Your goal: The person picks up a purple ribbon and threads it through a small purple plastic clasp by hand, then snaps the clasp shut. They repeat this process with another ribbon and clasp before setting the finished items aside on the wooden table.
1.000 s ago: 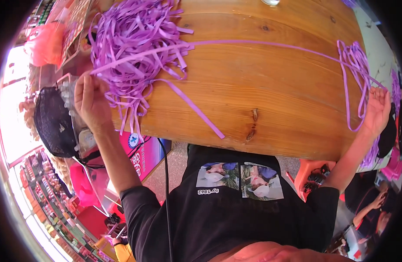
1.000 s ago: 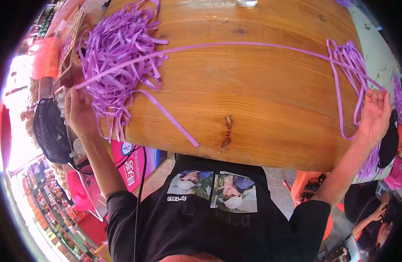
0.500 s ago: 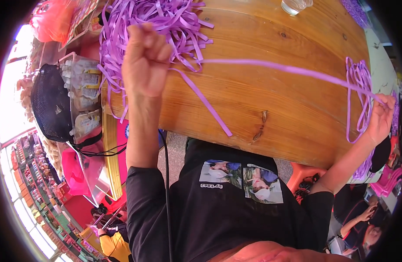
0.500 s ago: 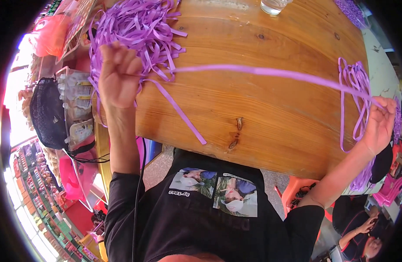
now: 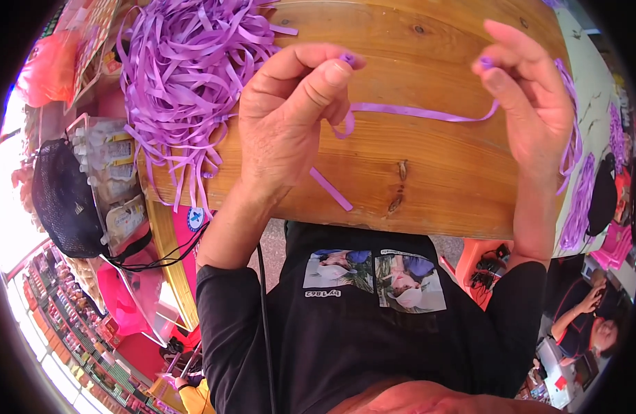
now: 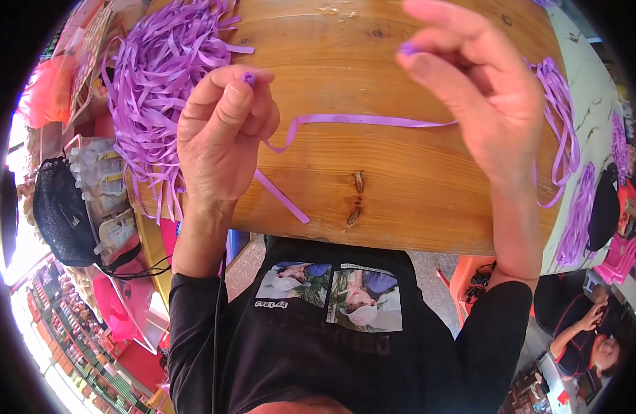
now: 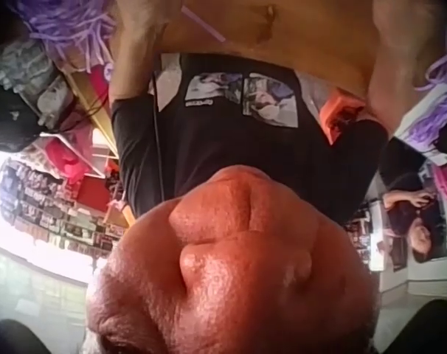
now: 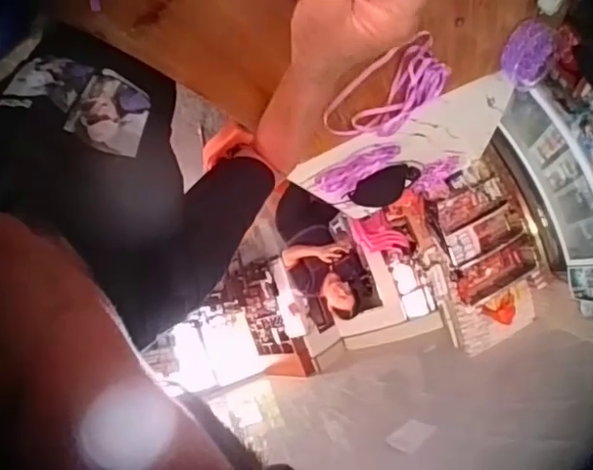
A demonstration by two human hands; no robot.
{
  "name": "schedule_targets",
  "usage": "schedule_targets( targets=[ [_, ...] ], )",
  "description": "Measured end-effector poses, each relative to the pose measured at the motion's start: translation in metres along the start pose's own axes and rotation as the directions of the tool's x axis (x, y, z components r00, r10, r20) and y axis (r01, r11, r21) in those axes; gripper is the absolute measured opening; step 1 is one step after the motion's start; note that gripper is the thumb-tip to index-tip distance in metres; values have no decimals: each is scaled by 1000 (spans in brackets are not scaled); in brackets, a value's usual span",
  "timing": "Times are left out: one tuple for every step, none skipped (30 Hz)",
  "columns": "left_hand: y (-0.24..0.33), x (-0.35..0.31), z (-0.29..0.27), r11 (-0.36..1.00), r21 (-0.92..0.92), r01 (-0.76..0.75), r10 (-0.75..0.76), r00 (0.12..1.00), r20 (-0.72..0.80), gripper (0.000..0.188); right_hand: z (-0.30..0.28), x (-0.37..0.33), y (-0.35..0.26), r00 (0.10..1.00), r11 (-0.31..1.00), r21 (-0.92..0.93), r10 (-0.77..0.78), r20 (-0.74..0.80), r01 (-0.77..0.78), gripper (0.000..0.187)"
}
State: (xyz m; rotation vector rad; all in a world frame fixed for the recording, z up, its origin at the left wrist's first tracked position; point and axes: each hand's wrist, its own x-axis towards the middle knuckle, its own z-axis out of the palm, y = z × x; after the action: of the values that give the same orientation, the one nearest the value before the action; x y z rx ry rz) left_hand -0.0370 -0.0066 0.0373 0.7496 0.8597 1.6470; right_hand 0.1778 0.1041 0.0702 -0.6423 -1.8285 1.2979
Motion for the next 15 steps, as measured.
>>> schedule_targets(
  targets=[
    [-3, 0, -1, 999, 34, -20, 19, 1000, 16, 14, 6, 1, -3, 997, 996, 69, 58, 47, -62, 24],
    [-4, 0, 0, 999, 30, -15, 14, 1000, 22, 14, 9, 1, -2, 997, 996, 63, 63, 40, -65, 24],
    [-6, 1, 1, 998, 42, -43, 41, 998, 39, 12, 11, 1, 1, 997, 996, 74, 41, 67, -46, 23],
    [-8, 1, 2, 996, 54, -70, 67, 996, 56, 11, 14, 2, 4, 995, 996, 86, 19, 94, -27, 22],
    [-9, 2, 5, 997, 50, -65, 62, 996, 58, 11, 16, 6, 6, 996, 996, 82, 25, 91, -32, 22],
    [-11, 3, 10, 996, 42, -84, 83, 996, 27, 10, 19, 10, 8, 986, 995, 80, -77, 149, 65, 22],
    [-12, 4, 15, 994, 36, -103, 104, 995, -5, 10, 20, 12, 9, 962, 983, 84, -176, 208, 161, 22],
    [-13, 5, 18, 994, 35, -99, 100, 995, -7, 10, 21, 12, 10, 963, 984, 84, -171, 208, 157, 22],
    [-13, 6, 21, 991, 71, -116, 117, 993, -7, 9, 22, 12, 10, 961, 984, 77, -173, 215, 160, 23],
    [-14, 6, 22, 985, 107, -133, 134, 991, -6, 8, 23, 12, 11, 959, 984, 70, -174, 222, 162, 24],
    [-17, 6, 23, 986, 106, -129, 130, 991, -7, 8, 24, 11, 11, 960, 985, 69, -170, 222, 158, 24],
    [-19, 7, 24, 980, 147, -132, 134, 991, -4, 7, 25, 9, 10, 972, 990, 78, -129, 197, 116, 23],
    [-21, 7, 25, 973, 187, -136, 138, 990, 0, 7, 27, 7, 9, 981, 993, 87, -88, 173, 74, 23],
    [-23, 7, 24, 974, 186, -132, 135, 991, -1, 7, 27, 6, 8, 981, 994, 86, -84, 173, 70, 23],
    [-25, 8, 23, 972, 181, -148, 145, 989, 31, 8, 28, 6, 7, 981, 994, 91, -68, 183, 52, 23]
  ],
)
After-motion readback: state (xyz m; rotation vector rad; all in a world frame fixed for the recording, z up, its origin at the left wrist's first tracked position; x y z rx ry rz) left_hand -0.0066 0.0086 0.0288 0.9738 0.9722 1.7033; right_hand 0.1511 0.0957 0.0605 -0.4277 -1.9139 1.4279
